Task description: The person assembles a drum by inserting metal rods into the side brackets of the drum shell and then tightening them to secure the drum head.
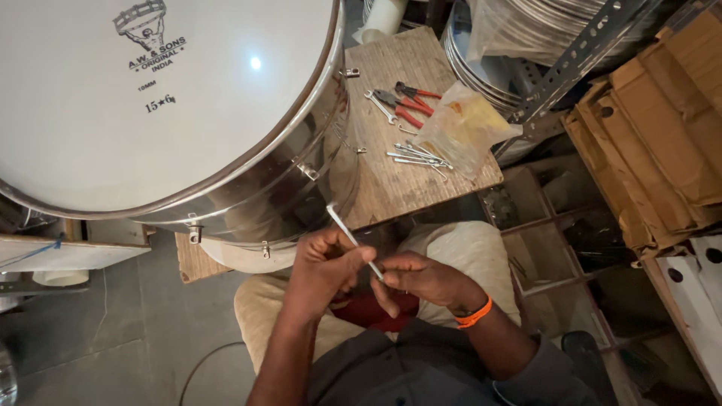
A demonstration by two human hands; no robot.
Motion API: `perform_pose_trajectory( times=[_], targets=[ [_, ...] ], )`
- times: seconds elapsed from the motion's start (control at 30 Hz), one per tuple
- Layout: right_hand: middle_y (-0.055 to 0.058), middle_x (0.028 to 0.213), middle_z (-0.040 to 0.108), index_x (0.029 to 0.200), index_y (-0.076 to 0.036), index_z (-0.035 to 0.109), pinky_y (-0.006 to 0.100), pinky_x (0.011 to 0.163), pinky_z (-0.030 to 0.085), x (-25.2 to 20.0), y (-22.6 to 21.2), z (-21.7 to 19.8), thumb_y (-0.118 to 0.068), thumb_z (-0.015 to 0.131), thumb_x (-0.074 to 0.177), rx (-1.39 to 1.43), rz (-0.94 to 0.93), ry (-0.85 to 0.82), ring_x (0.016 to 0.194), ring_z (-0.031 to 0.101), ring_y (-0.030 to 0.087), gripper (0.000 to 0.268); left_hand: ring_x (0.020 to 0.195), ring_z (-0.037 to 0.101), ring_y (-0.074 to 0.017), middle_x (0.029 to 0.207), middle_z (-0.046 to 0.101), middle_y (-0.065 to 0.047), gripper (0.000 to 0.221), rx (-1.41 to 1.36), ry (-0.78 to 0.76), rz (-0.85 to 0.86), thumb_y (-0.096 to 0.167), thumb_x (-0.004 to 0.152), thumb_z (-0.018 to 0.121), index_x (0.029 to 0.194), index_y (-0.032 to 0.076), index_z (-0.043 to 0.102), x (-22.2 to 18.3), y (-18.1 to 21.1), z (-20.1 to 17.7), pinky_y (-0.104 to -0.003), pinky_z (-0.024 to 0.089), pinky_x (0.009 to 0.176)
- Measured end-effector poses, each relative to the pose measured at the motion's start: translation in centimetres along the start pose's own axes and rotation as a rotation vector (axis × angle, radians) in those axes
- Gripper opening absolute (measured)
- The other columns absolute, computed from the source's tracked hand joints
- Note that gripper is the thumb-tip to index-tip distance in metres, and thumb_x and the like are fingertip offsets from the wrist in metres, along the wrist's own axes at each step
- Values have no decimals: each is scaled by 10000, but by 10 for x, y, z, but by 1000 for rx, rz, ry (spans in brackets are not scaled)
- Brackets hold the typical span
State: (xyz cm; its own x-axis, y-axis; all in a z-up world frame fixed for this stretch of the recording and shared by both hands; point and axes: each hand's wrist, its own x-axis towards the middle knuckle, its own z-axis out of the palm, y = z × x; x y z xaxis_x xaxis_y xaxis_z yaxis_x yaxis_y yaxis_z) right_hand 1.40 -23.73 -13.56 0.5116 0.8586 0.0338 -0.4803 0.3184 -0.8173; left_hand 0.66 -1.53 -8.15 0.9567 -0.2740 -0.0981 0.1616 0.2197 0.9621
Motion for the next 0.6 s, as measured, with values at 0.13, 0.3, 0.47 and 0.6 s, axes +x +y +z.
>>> perform_pose_trajectory(
  times=[0.13, 0.3, 0.47, 0.6],
  targets=[
    [76, 844, 668, 1154, 23, 635, 313, 707, 519, 1, -3, 3, -362, 583, 1078, 18, 7, 16, 747, 656, 163, 396, 430, 540, -51, 603, 637, 3, 166, -147, -24, -146, 140, 958, 627, 959, 29, 750, 2, 12, 4, -212, 415, 387],
    [82, 857, 663, 1102, 22, 643, 325, 730, 523, 0, 0, 0, -356, 582, 1080, 45, 13, 22, 761, 651, 166, 384, 477, 498, -43, 614, 607, 4, 90, -75, -15, -26, 82, 977, 697, 921, 13, 704, 2, 5, 4, -225, 366, 421],
    [80, 859, 656, 1040, 5, 630, 314, 746, 516, -2, 4, -4, -363, 562, 1100, 45, -4, 0, 775, 652, 170, 379, 501, 432, -27, 620, 553, 22, 114, -69, 40, -14, 79, 1007, 724, 919, 18, 684, 8, 3, 8, -206, 314, 449],
    [77, 840, 650, 1025, -5, 629, 304, 722, 495, -6, 6, 0, -359, 565, 1100, 58, -22, 20, 754, 645, 168, 367, 425, 482, -45, 554, 597, 20, 128, -124, -6, -152, 136, 914, 656, 940, 88, 772, 4, 17, 12, -222, 350, 394]
  ],
)
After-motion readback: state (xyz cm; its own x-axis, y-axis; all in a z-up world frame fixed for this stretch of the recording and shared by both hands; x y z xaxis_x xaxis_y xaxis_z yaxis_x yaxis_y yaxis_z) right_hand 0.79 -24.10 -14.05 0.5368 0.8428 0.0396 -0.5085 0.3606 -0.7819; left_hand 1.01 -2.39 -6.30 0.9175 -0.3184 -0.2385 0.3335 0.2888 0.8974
